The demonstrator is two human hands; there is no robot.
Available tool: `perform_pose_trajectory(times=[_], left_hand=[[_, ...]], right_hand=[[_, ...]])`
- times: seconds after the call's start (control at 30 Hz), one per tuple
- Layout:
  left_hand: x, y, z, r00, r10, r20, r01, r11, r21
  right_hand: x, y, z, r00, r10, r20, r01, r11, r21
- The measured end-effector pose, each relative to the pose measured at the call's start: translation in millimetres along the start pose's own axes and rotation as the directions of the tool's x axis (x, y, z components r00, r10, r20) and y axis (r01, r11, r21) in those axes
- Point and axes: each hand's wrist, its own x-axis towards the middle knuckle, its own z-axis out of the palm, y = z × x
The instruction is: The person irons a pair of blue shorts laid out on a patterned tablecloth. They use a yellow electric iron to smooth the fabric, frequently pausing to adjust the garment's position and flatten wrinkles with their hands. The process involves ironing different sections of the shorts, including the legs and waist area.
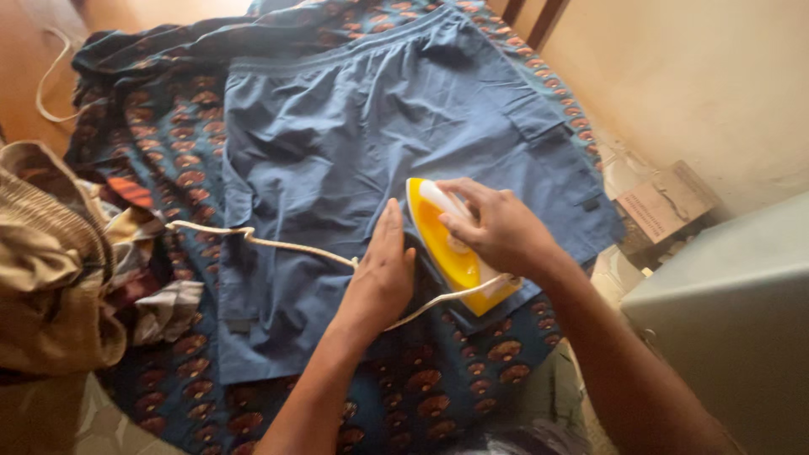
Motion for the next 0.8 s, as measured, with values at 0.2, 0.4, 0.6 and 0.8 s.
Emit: perform_pose_trajectory(times=[0.2, 0.4, 0.6, 0.8], left_hand=[[-2, 5, -6, 0.999, 0.050, -0.019, -0.050, 0.999, -0.007], [-1, 0, -7, 1.000, -0.018, 0.011, 0.019, 1.000, -0.011], [3, 12, -22, 0.998, -0.066, 0.011, 0.065, 0.998, 0.017], [-10, 54, -53, 0.986, -0.003, -0.168, -0.006, 0.998, -0.058]], right_hand=[[6, -7, -1, 0.988, -0.154, -0.033, 0.152, 0.987, -0.052], [6, -12, -5, 0.990, -0.135, 0.038, 0.140, 0.928, -0.346], [-2, -35, -14, 0.981, -0.193, 0.022, 0.188, 0.917, -0.352], [-19, -71, -25, 0.980, -0.196, 0.020, 0.191, 0.922, -0.337]])
